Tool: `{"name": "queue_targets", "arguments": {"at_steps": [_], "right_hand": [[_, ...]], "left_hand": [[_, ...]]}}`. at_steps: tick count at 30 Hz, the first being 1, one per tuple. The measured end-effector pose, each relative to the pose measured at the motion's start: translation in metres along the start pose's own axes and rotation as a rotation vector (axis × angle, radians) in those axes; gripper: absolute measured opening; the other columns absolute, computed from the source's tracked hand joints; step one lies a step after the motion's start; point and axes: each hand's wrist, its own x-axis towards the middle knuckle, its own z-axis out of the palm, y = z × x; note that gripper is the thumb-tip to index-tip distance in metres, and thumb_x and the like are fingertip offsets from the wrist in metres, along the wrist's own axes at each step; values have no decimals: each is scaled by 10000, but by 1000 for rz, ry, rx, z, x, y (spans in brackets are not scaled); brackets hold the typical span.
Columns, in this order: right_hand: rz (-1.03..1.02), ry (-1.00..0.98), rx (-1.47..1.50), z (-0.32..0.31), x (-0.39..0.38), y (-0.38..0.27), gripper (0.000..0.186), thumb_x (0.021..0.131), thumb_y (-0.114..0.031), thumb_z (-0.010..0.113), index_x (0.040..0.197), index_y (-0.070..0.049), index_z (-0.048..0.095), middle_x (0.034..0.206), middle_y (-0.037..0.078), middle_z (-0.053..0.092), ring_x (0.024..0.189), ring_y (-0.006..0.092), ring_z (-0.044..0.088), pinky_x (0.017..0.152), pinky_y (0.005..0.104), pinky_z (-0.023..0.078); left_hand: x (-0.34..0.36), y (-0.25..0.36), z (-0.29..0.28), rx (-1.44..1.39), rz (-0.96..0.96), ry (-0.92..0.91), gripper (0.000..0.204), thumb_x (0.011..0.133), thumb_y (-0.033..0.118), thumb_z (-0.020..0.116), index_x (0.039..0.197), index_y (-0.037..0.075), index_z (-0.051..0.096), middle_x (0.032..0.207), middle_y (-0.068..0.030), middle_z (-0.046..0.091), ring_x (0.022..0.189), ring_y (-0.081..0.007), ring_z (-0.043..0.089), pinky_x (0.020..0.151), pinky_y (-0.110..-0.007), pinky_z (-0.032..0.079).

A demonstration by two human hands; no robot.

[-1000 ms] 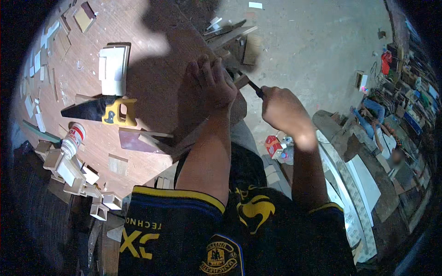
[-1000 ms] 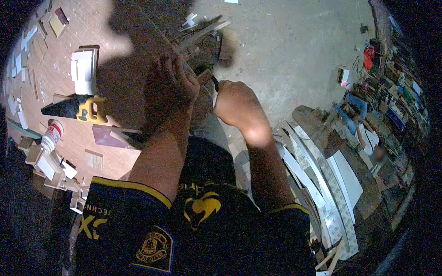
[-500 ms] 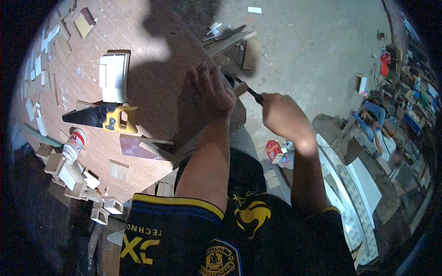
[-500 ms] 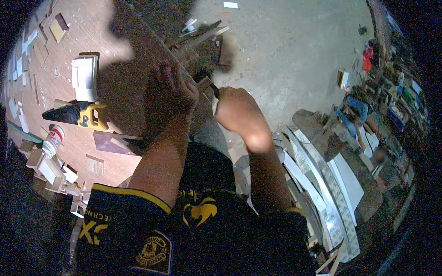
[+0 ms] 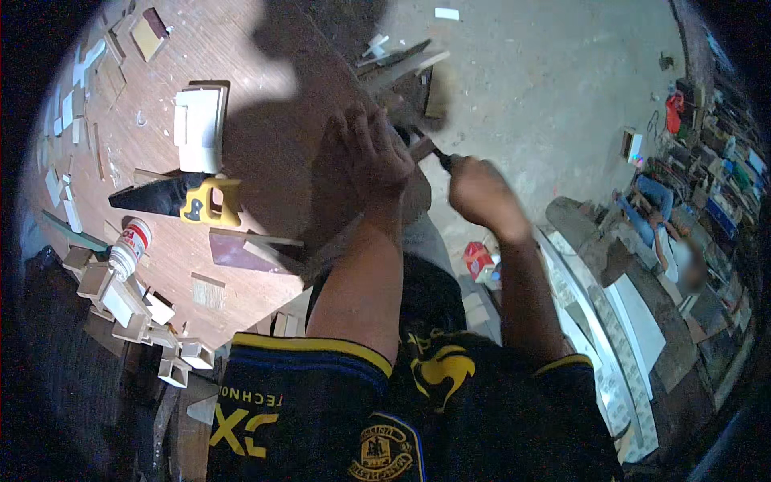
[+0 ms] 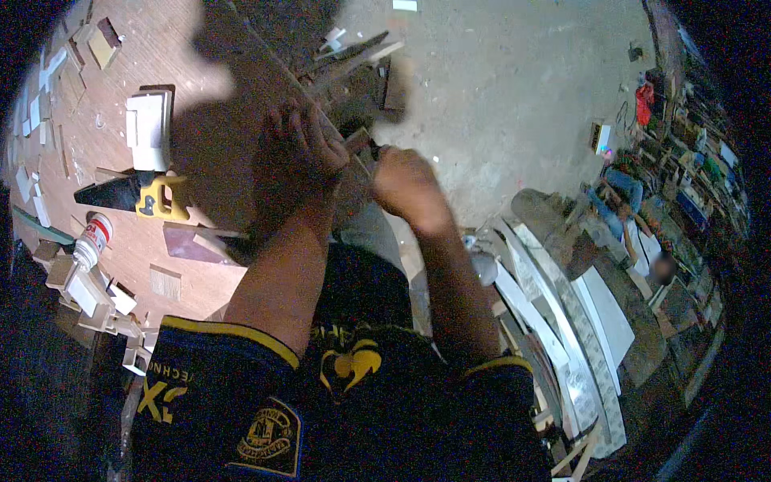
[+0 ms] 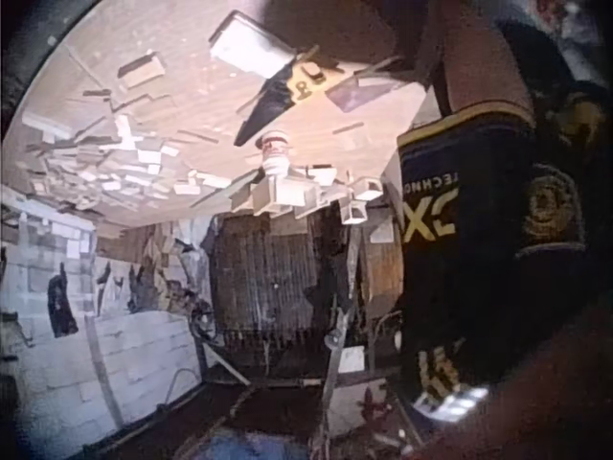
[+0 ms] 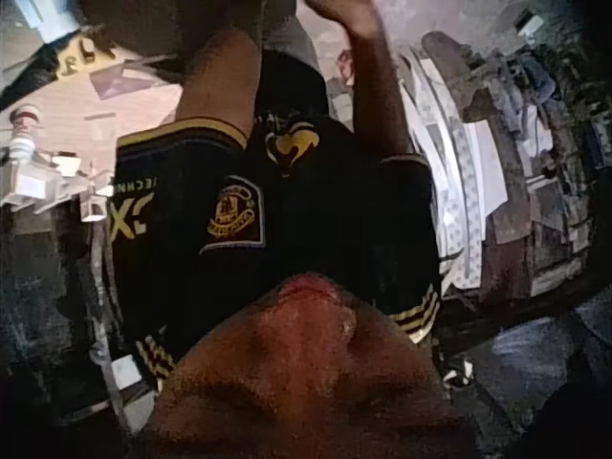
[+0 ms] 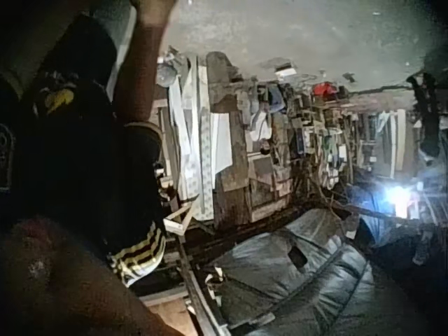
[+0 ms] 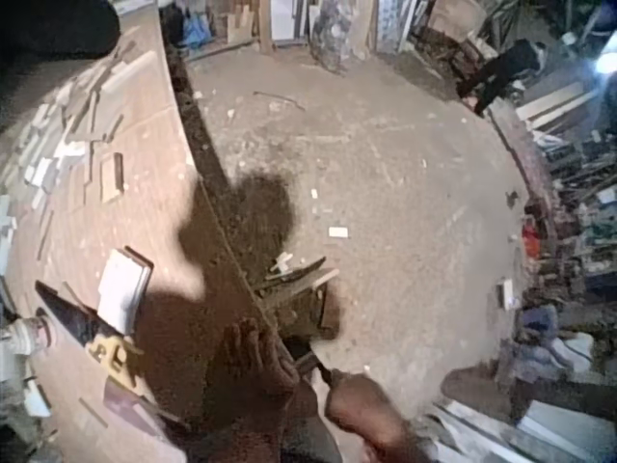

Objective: Measuring a piece of wood with a ruler and using a chisel and hammer to carve a notch.

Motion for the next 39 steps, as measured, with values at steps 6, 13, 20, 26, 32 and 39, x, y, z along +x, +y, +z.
{"name": "queue_targets", "arguments": {"at_steps": [6, 13, 20, 26, 32, 39], "right_hand": [[2, 172, 62, 2, 0, -17, 177, 796, -88, 471, 864, 11, 602, 754, 249, 626, 725, 428, 611, 675, 493, 480], [-93, 112, 124, -16, -23, -6, 185, 778, -51, 464, 885, 30, 591, 751, 248, 621, 709, 428, 607, 664, 498, 476], [-43, 50, 94, -23, -23, -15, 197, 766, -53, 468, 896, 43, 579, 783, 259, 629, 744, 416, 626, 673, 476, 498], [21, 76, 147, -7, -4, -13, 193, 787, -57, 454, 891, 32, 591, 743, 274, 611, 769, 432, 616, 707, 482, 493], [9, 139, 65, 22, -6, -6, 186, 809, -62, 451, 906, 13, 591, 736, 271, 602, 748, 435, 604, 675, 497, 482], [47, 41, -23, 14, -4, -5, 199, 800, -56, 445, 915, 33, 581, 774, 277, 613, 761, 428, 611, 699, 503, 483]], "left_hand": [[12, 10, 6, -52, -16, -29, 365, 830, 126, 488, 1177, 38, 562, 1228, -222, 465, 1264, -489, 335, 1068, -605, 247], [6, 0, -14, 6, -20, -16, 345, 827, 112, 478, 1152, 36, 565, 1254, -226, 459, 1264, -482, 339, 1057, -613, 252], [5, 4, 5, -61, -45, 53, 341, 806, 106, 498, 1127, 22, 580, 1241, -222, 477, 1236, -491, 369, 1057, -620, 254], [9, 5, -2, -71, -38, 131, 385, 780, 98, 515, 1153, 21, 572, 1287, -213, 451, 1259, -501, 338, 1050, -627, 254], [3, 6, 1, -65, -20, -20, 440, 745, 86, 492, 1174, 24, 566, 1306, -215, 429, 1278, -505, 309, 1055, -616, 249], [13, 11, 3, -36, -8, 1, 415, 747, 110, 503, 1147, 24, 577, 1288, -219, 436, 1283, -498, 307, 1065, -620, 237]]}}
